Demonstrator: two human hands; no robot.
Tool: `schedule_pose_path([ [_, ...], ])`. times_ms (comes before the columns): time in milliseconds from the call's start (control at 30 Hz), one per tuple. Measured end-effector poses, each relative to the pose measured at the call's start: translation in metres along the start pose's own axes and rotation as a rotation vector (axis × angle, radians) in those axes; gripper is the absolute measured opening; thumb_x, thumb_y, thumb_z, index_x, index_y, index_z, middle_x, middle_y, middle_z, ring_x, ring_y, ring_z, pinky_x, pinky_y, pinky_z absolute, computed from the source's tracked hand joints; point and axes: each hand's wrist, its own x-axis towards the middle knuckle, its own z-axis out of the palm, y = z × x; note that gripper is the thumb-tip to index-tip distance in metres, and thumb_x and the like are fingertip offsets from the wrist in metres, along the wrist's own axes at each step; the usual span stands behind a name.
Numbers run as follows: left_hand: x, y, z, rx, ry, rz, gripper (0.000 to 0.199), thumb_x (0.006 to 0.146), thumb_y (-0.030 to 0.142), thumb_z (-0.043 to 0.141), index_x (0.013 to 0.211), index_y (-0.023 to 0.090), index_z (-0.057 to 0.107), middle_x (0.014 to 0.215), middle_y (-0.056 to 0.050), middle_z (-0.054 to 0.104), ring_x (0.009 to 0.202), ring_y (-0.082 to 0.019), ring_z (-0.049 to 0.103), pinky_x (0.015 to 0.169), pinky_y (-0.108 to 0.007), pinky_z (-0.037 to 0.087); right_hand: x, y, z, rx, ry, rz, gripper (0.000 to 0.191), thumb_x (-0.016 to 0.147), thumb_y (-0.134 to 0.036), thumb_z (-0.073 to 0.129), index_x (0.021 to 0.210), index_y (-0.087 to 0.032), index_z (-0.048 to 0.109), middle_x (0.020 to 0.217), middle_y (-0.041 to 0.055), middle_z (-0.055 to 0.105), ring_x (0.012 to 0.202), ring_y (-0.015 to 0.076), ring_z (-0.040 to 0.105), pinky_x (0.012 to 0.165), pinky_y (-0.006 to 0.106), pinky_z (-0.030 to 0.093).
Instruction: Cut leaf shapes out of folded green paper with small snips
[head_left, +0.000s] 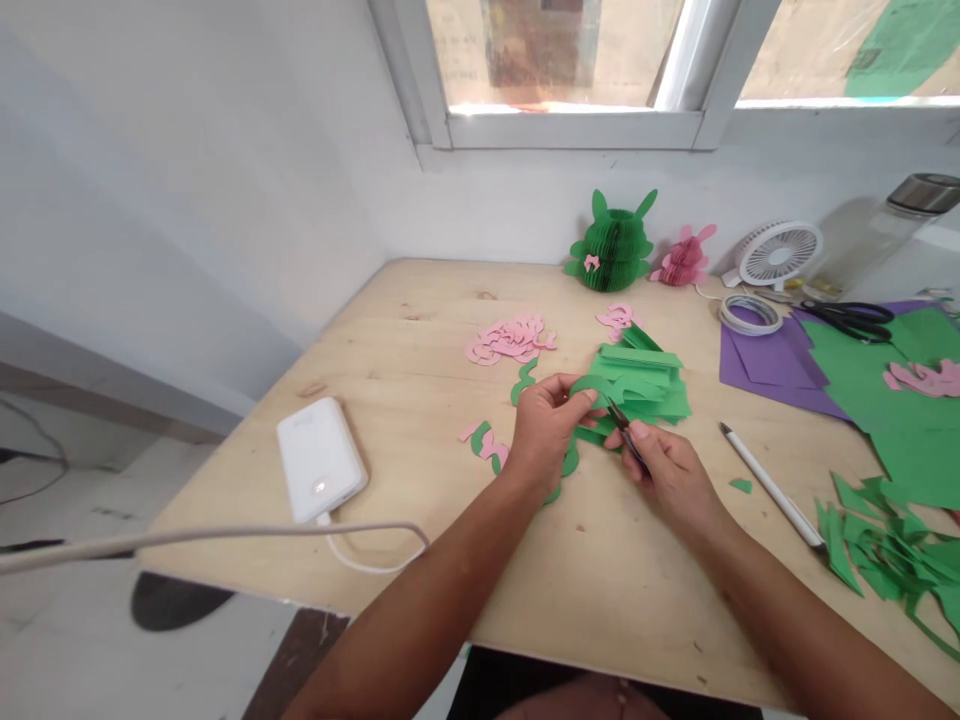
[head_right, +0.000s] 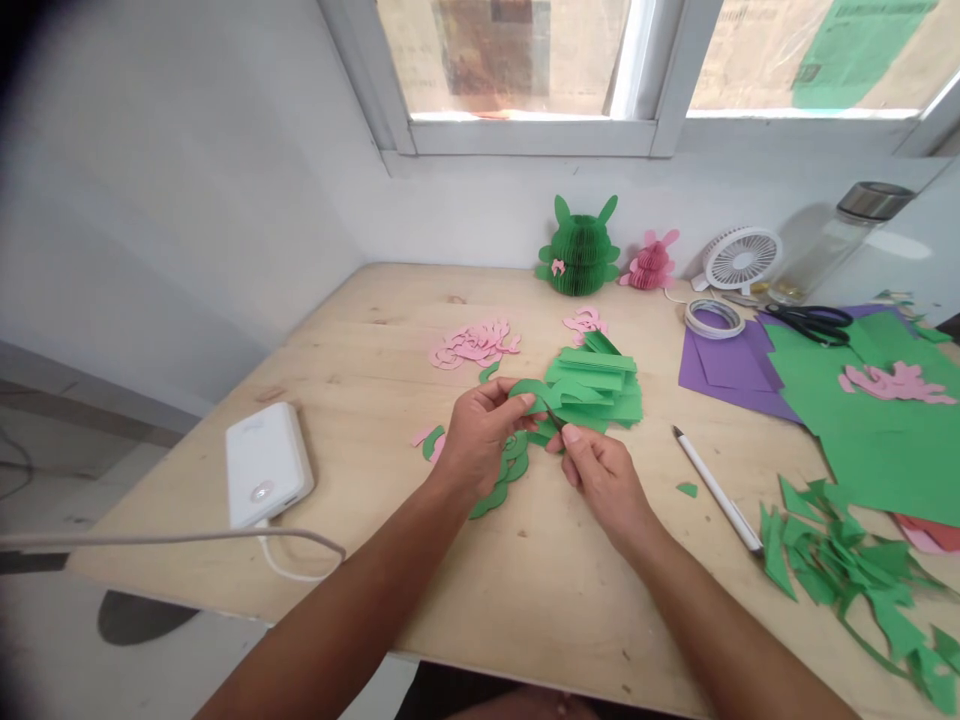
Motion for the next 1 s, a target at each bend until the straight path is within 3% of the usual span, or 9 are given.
schedule_pose_path([
  [600,-0.0029,-0.0017,0.0045,-0.086,0.030,-0.016,0.017,0.060,0.028,0.074,0.067,0.015,0.066,0.065,-0.001,0.065,0.058,-0.012,0.061,0.058,-0.025,0.052,0.0004,0.0008,0.0034,0.010,0.071,0.017,0.050,0.083,-0.064,0.050,0.072,-0.017,0.061,0.046,-0.0052,0.040,0.041,0.0103,0.029,0.041,0.026,0.021],
  [1000,-0.0030,-0.0026,0.0046,-0.065,0.020,0.005,0.017,0.062,0.027,0.073,0.069,0.014,0.065,0.069,-0.002,0.066,0.058,-0.012,0.061,0.060,-0.026,0.052,0.0003,0.0004,0.0043,0.017,0.079,0.008,0.049,0.084,-0.062,0.052,0.059,-0.019,0.053,0.047,-0.0035,0.041,0.042,0.0098,0.030,0.041,0.025,0.022],
])
